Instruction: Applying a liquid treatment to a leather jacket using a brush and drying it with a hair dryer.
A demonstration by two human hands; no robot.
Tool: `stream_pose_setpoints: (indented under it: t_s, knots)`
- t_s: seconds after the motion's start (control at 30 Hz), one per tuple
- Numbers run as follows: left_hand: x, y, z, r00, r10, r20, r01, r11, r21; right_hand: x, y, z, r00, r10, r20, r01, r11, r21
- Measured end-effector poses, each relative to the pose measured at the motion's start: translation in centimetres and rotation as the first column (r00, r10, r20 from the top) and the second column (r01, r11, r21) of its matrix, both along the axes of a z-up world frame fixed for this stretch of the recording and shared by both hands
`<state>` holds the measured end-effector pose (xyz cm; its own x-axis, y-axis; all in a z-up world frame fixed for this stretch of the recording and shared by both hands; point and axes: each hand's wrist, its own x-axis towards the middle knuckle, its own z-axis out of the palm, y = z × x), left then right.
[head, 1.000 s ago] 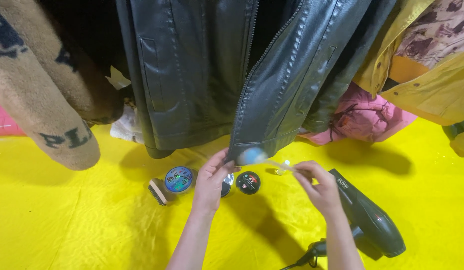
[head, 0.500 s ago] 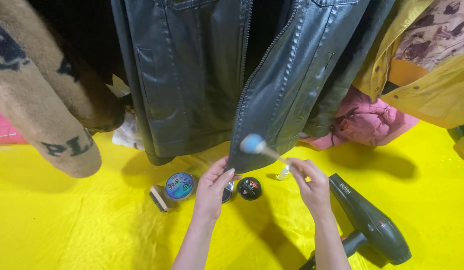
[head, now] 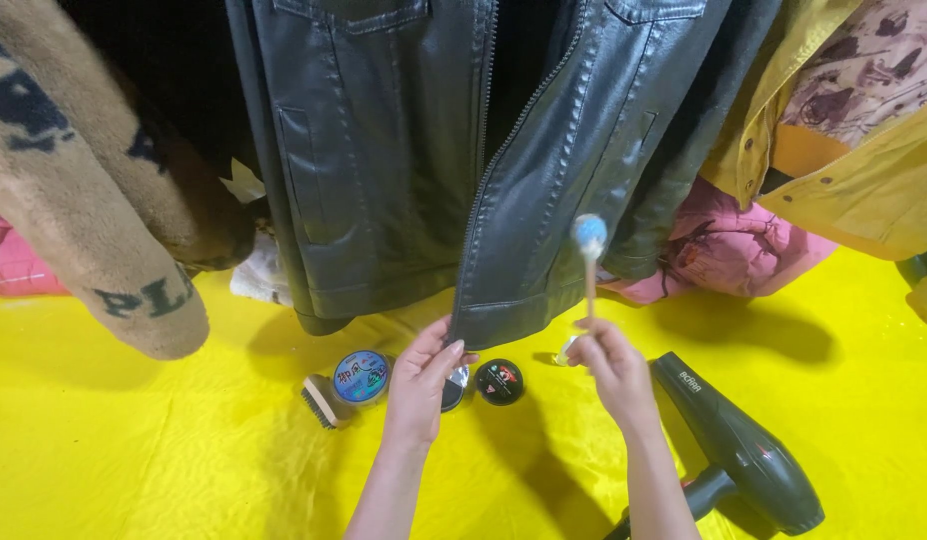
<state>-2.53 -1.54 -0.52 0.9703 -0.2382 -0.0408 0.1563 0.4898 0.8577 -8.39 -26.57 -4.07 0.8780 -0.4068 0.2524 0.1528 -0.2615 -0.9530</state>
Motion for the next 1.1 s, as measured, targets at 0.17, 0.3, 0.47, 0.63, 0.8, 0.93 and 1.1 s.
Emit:
stream_pose_setpoints:
  t_s: [0.17,0.3,0.47,0.63,0.8,0.93,1.1]
  knots:
    - [0.5,0.2,-0.7,1.0,0.011,0.015,-0.01,0.999,-0.03,-0.3,1.9,2.1,0.961,0.145,-0.237,-0.211,0.937,-0.28]
    - [0.1,0.4,-0.2,0.999,0.031,0.014,-0.031,1.0,0.0,-0.1,1.8,2.4,0.935,0.033,-0.352,-0.14,0.949,-0.282]
    - [0.8,0.3,-1.5,0.997,-0.01,0.08,-0.002,0.987,0.159,-0.5,1.8,2.4,0.891,0.223,-0.395,-0.373,0.856,-0.359]
    - [0.6,0.4,-1.0,0.998,-0.006,0.063,-0.005,0.987,0.161,0.0,1.0,1.0,0.881,0.148,-0.449,-0.274,0.934,-0.23]
    - [1.1,0.2,-1.6,0.998,-0.007,0.061,-0.003,0.987,0.162,-0.6,1.9,1.9,0.846,0.293,-0.445,-0.451,0.839,-0.305]
    - [0.7,0.1,-1.3,0.998,-0.008,0.065,-0.002,0.988,0.154,0.4,-0.3,-0.4,0.876,0.209,-0.435,-0.34,0.906,-0.251]
    - [0.7,-0.4,-2.3,0.999,-0.005,0.046,0.008,0.998,-0.062,-0.3,1.8,1.7,0.963,0.073,-0.261,-0.144,0.954,-0.264]
